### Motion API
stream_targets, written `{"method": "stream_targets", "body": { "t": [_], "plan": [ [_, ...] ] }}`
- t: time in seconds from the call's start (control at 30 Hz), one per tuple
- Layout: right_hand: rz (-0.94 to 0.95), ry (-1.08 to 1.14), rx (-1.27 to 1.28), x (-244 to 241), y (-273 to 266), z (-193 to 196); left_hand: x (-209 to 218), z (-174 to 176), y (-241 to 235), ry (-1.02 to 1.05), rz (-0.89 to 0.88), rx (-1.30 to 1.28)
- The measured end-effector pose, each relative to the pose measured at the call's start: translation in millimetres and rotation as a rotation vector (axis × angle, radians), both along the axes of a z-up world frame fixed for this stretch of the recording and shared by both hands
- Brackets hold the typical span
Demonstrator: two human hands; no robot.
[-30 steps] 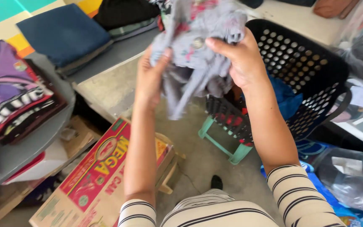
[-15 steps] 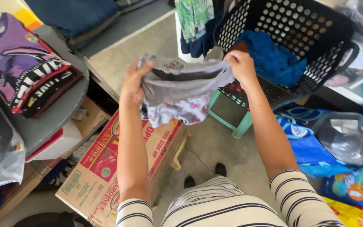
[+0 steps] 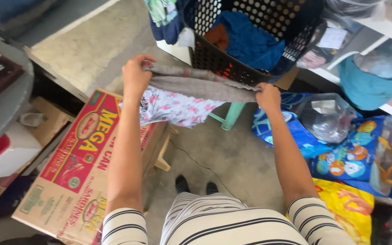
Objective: The person removes various garments from a black laundry basket, including a patterned shirt, a black t-shirt, and a floral dress. They fold each item by hand on a cardboard box and place the folded clothes onto a nearby shelf.
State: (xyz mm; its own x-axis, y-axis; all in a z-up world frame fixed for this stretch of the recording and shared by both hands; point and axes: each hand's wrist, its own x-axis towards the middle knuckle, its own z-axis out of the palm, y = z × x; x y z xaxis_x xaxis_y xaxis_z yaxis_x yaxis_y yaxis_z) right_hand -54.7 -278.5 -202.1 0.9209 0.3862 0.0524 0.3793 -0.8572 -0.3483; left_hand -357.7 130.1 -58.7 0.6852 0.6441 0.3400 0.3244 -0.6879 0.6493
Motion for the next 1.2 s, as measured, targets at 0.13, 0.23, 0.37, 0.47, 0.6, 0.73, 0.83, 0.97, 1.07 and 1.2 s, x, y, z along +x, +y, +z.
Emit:
{"method": "stream_targets", "body": {
  "t": [0.13, 0.23, 0.37, 0.47, 0.6, 0.73, 0.83, 0.97, 1.07, 1.2],
  "plan": [
    [-0.107, -0.094, 0.392, -68.9, -46.8, 87.9, 9.9, -37.5, -9.0, -0.063, 0.079, 0.054],
    [-0.035, -0.026, 0.923, -67.1, -73.7, 112.5, 25.8, -72.0, -17.6, 0.037, 0.188, -0.081],
    [-0.166, 0.395, 1.389, -16.1, -113.0, 88.7, 32.6, -43.7, -91.2, 0.035, -0.045, -0.512],
    [-0.132, 0.396, 1.407, -16.9, -123.8, 96.8, 45.9, -54.2, -111.4, -0.095, -0.177, -0.844],
    [-0.041, 0.293, 1.244, -30.1, -135.3, 112.3, 55.4, -92.1, -101.6, -0.088, -0.068, -0.791],
    [0.022, 0.159, 1.077, -1.8, -138.3, 83.6, 45.4, -113.8, -69.0, 0.104, 0.138, -0.296],
    [-0.005, -0.140, 0.769, -0.8, -132.9, 84.6, 40.2, -94.4, -64.2, 0.101, 0.318, -0.270],
    [0.075, -0.485, 0.592, -4.4, -101.0, 101.1, 49.8, -40.7, -45.9, -0.195, 0.237, -0.634],
    [0.142, -0.639, 0.561, -17.6, -64.9, 120.6, 50.7, -17.8, -10.7, -0.435, 0.146, -0.705],
    [0.291, -0.776, 0.654, -55.3, -2.6, 185.0, 12.9, 43.1, 45.2, -0.806, 0.101, -0.891]
  ]
}}
